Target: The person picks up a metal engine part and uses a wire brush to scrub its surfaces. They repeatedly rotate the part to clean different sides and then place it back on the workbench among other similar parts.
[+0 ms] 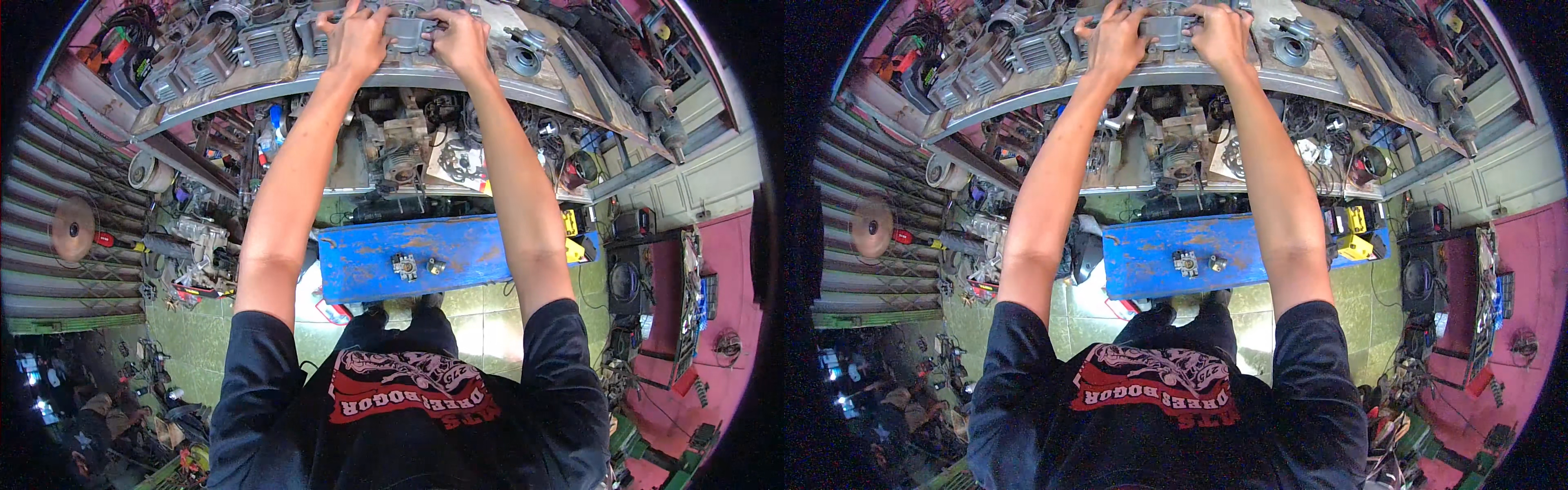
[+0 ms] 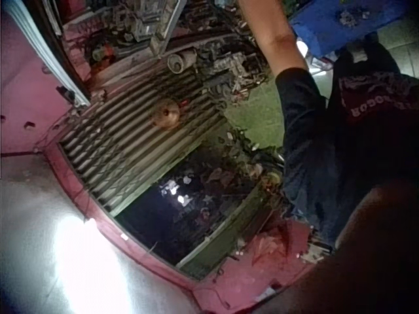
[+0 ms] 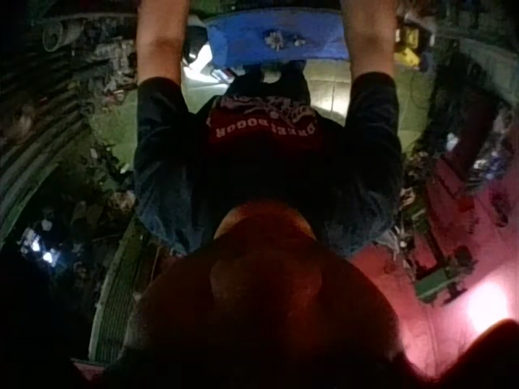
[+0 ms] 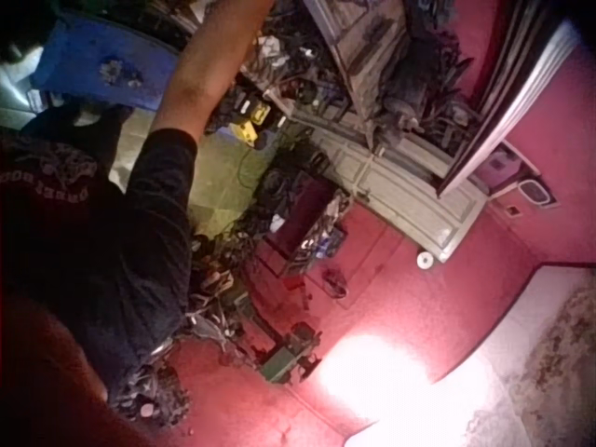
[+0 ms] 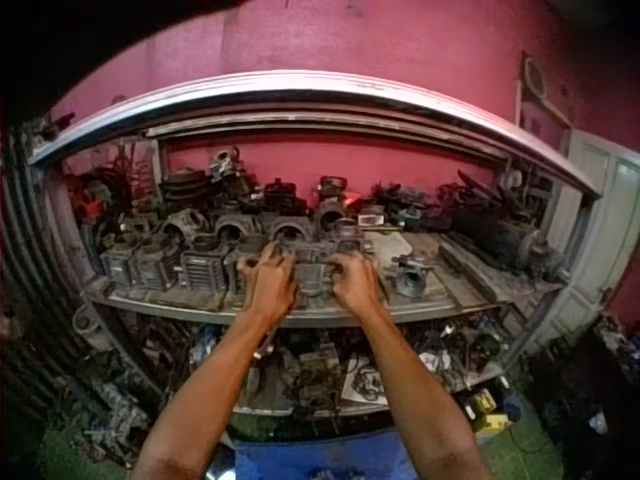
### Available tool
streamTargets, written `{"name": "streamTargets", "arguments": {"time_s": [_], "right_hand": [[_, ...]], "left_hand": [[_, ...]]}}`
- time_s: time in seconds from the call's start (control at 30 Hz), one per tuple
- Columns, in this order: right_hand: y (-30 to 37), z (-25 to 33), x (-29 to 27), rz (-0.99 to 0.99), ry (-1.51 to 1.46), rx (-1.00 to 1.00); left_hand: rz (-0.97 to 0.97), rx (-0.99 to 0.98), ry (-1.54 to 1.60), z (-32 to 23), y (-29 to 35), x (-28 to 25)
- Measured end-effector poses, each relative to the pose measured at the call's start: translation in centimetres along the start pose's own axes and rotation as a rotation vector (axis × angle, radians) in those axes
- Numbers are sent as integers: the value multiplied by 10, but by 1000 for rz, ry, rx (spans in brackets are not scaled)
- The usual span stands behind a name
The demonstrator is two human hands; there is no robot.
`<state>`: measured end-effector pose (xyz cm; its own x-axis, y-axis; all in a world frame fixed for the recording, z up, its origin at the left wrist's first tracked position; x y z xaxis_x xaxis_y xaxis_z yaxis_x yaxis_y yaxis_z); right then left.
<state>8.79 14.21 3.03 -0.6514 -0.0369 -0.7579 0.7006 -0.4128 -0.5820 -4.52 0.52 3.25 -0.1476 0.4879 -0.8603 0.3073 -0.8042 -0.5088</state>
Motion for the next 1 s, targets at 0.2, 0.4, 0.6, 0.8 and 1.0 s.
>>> {"name": "streamTargets", "arguments": {"time_s": [0.2,0.4,0.6,0.8,1.0], "right_hand": [[-6,-4,8,-35,-36,-62],[-7,12,7,6,-60,-15],[-7,18,3,5,-86,-3],[-10,5,17,-20,68,-37],[-8,11,15,70,98,-1]], "left_hand": [[-52,30,-26,14,-3,12],[-33,-14,-18,17,4,3],[-47,-2,4,19,5,2],[-9,-23,5,17,4,2],[32,-70,-40,14,6,-3]]}}
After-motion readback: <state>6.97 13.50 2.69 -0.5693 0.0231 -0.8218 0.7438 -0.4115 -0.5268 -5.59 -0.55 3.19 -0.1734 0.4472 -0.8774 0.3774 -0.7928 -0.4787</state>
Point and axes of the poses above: each hand's wrist, its own y-axis away from the middle knuckle, its own x-axis out of the palm, z = x × y, the point moved 3 cm from there along -y, towards the middle knuckle, and after that the axes turned 13 degrees about z, right-handed, at the moved point
